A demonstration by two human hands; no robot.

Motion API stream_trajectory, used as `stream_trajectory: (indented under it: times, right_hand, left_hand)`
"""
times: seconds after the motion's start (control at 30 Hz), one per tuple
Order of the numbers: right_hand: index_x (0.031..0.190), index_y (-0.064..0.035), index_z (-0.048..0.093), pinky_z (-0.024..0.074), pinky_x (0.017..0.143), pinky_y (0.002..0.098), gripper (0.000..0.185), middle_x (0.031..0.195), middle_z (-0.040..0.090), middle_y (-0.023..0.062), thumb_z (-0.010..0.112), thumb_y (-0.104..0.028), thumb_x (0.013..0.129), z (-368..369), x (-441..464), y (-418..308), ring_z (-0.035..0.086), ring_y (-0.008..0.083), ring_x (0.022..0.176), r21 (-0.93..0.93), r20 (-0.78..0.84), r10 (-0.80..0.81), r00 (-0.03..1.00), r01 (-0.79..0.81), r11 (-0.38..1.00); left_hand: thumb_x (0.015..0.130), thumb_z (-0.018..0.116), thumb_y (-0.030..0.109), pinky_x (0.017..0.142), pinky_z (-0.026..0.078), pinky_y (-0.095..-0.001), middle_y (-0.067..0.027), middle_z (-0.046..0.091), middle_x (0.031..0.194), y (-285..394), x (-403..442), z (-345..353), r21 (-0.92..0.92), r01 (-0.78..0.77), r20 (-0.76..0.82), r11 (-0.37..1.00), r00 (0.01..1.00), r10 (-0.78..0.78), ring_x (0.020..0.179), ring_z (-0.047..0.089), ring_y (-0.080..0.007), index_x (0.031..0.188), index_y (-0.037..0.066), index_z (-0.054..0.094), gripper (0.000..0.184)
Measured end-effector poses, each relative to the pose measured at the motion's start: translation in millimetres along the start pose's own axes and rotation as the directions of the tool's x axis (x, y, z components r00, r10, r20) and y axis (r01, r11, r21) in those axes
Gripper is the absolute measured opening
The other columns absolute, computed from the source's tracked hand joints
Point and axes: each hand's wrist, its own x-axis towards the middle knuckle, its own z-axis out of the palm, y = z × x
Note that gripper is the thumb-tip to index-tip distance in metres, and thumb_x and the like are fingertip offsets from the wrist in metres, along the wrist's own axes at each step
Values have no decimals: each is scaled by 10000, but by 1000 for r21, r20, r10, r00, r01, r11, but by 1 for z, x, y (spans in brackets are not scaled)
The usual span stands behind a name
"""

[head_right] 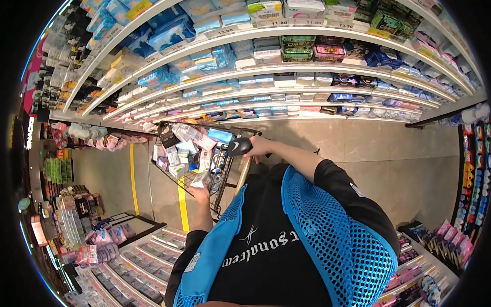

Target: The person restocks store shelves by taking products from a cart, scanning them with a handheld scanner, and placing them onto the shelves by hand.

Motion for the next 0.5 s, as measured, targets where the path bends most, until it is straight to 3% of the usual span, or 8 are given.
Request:
stream_trajectory:
  times: [0.13, 0.23, 0.43, 0.5]
  right_hand:
    - [998, 34, 633, 545, 570, 320, 331, 819, 715, 120, 758, -228, 839, 1, -7, -5, 726, 220, 593, -24, 28, 54, 998, -53, 998]
    - [1001, 19, 634, 524, 525, 299, 318, 792, 710, 113, 751, -234, 848, 4, -4, 6, 723, 207, 584, -7, 51, 31, 998, -30, 1000]
    - [1029, -10, 592, 494, 465, 277, 307, 703, 691, 79, 737, -221, 859, 7, -6, 21, 717, 190, 573, 3, 62, 28, 998, -29, 1000]
    - [1044, 16, 597, 519, 476, 293, 311, 818, 708, 95, 732, -179, 843, 10, -11, 16, 713, 201, 572, -3, 57, 33, 998, -32, 999]
  left_hand:
    - [744, 838, 344, 1004, 440, -504, -294, 472, 1318, -12, -7, 2, -38, -34, 2, 999, 999, 34, 1200, 493, -480, 1340, -16, 338, 858]
    - [750, 832, 352, 1001, 441, -504, -284, 463, 1327, -11, -11, -1, -11, 30, 32, 999, 999, -29, 1199, 491, -475, 1338, -19, 344, 850]
    - [746, 835, 338, 1028, 416, -495, -262, 480, 1303, -15, -19, -3, 114, -11, 11, 993, 1000, 10, 1209, 483, -445, 1346, -4, 330, 855]
    - [739, 840, 325, 1037, 408, -492, -255, 482, 1308, -11, -27, -9, 119, 22, 20, 993, 1000, -25, 1219, 478, -440, 1341, 2, 328, 854]
